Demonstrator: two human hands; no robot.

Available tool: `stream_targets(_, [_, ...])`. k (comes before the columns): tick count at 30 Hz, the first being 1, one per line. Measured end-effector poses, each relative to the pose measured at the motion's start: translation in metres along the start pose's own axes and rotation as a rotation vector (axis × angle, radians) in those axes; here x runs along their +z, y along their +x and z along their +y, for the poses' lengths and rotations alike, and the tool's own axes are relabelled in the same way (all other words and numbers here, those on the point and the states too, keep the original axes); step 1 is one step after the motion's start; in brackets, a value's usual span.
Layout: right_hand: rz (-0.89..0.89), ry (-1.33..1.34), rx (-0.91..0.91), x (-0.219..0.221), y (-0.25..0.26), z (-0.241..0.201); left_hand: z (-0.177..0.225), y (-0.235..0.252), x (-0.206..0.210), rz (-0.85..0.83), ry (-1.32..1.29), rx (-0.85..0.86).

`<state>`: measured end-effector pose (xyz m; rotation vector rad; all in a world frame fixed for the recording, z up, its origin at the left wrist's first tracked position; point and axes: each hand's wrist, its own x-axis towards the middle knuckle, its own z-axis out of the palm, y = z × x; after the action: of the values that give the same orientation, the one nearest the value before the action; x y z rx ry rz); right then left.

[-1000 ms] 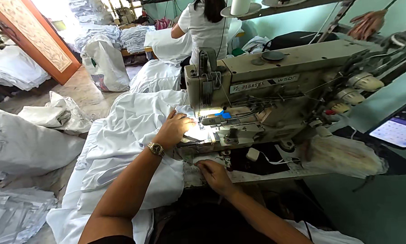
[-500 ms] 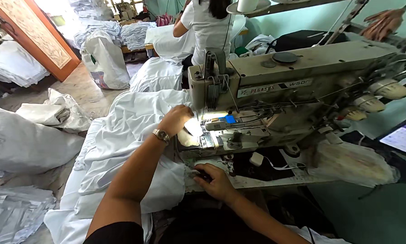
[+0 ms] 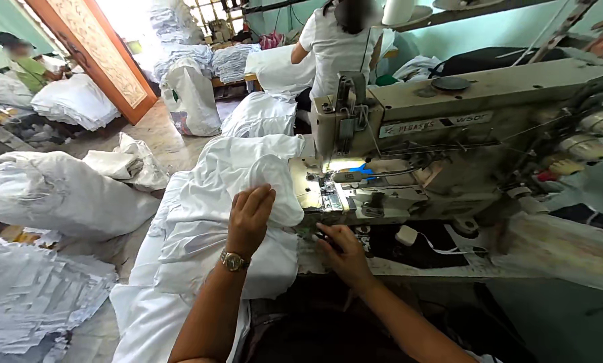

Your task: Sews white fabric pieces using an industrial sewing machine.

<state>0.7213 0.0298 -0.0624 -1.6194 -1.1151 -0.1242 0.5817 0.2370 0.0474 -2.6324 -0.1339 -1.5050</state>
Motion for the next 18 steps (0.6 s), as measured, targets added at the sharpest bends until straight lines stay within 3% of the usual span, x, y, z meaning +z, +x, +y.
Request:
stream_targets(3, [0.08, -0.193, -0.115, -0.011, 0.031, -0.03, 0.006, -0.006, -0.007, 0.003, 0.006, 0.0])
stream_targets(6, [0.013, -0.439, -0.125, -0.014, 0.068, -0.051, 0.015, -0.009, -0.017, -0.031, -0.105, -0.043])
stream_targets(8, [-0.066, -0.511, -0.084, -0.011, 0.085, -0.053, 0.027, -0.006, -0.027, -0.051, -0.415, -0.243])
stream_targets(11, [-0.064, -0.467, -0.07, -0.015, 0.086, -0.056, 0.044, 0.002, -0.064, -0.018, -1.037, -0.736])
stream_targets(12, [-0.068, -0.408, -0.064, -0.016, 0.081, -0.055, 0.042, 0.0, -0.079, -0.04, -1.188, -0.796])
stream_targets(13, [-0.095, -0.325, -0.052, -0.016, 0.074, -0.055, 0.04, -0.005, -0.091, -0.083, -1.34, -0.764])
stream_targets(16, [-0.326, -0.028, -0.044, 0.003, 0.054, -0.065, 0.042, -0.008, -0.119, -0.281, -1.693, -0.448])
stream_targets(18, [-0.492, -0.026, -0.12, 0.032, 0.041, -0.078, 0.055, -0.009, -0.136, -0.388, -1.784, -0.316])
